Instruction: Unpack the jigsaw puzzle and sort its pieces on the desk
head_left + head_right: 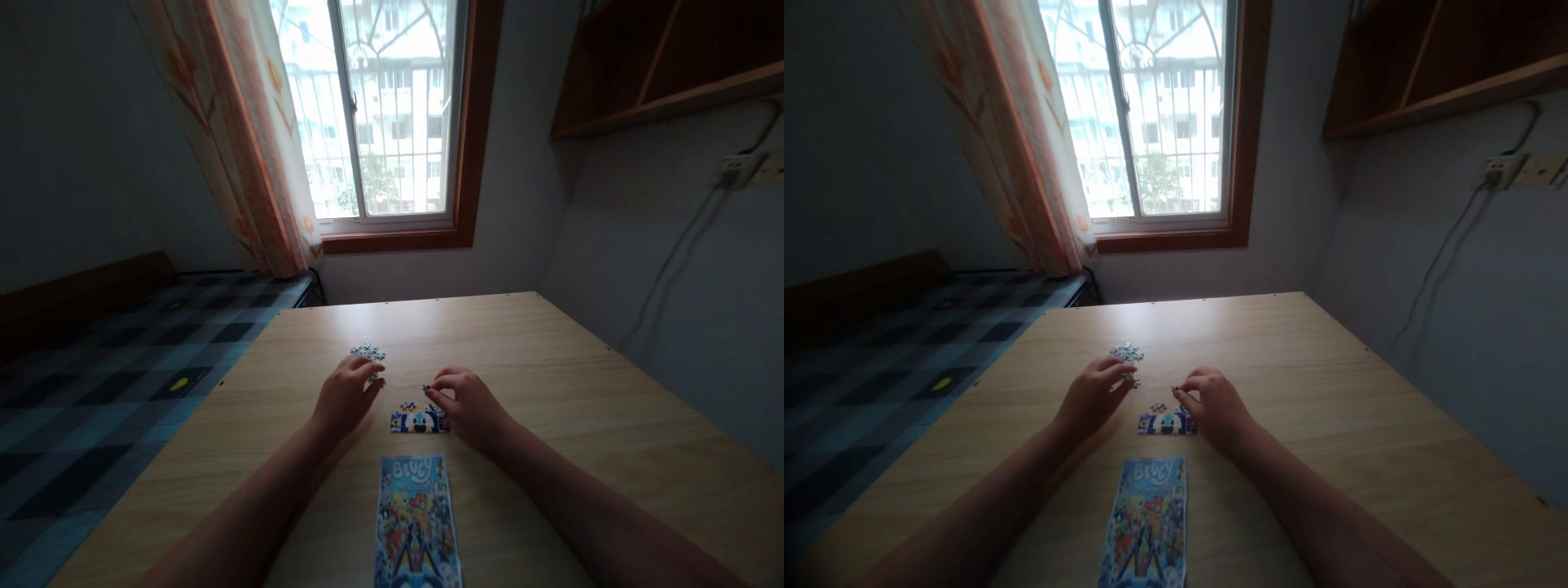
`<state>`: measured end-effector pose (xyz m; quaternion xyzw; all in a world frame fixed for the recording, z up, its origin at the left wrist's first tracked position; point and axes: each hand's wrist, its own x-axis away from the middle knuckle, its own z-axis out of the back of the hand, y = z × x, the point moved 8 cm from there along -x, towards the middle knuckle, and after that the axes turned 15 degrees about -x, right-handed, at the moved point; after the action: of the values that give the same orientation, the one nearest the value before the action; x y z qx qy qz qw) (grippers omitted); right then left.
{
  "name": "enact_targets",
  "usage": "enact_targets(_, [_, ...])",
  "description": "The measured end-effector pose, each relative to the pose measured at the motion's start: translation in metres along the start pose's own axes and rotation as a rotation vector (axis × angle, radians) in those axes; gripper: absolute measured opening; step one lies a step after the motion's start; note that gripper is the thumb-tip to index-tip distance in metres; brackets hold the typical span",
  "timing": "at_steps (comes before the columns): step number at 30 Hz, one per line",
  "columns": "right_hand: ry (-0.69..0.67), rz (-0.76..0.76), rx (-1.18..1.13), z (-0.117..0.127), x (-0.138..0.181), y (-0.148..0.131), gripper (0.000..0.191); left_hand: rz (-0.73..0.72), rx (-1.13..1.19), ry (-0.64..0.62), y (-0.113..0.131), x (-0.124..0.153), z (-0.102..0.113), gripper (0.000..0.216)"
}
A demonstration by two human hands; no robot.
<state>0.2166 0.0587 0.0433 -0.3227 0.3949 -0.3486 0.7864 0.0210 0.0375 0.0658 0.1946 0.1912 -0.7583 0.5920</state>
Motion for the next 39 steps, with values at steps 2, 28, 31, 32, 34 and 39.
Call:
enact_targets(2, [-0.020,0.011,-0.038,-0.002,0.001,-0.006,0.020,-0.136,0.013,0.052,0.034,0.005,0.011,0.023])
enact_targets(28, [-0.251,0.016,-0.489,-0.025,0.001,-0.007,0.039,-0.396,0.004,0.151,0.071,0.014,0.034,0.023])
enact_targets(31, [-0.157,0.015,-0.413,-0.018,0.001,-0.005,0.034,-0.304,-0.029,0.198,0.047,0.008,0.036,0.020])
enact_targets(32, [-0.113,0.019,-0.369,-0.013,0.000,-0.004,0.032,-0.239,-0.049,0.197,0.034,0.005,0.034,0.019])
enact_targets(34, [-0.036,0.029,-0.291,-0.005,0.000,0.000,0.028,-0.076,-0.095,0.154,0.002,-0.001,0.026,0.019])
enact_targets(39, [0.083,-0.010,-0.228,0.009,-0.004,0.019,0.029,0.219,-0.152,-0.066,-0.060,-0.004,-0.004,0.021])
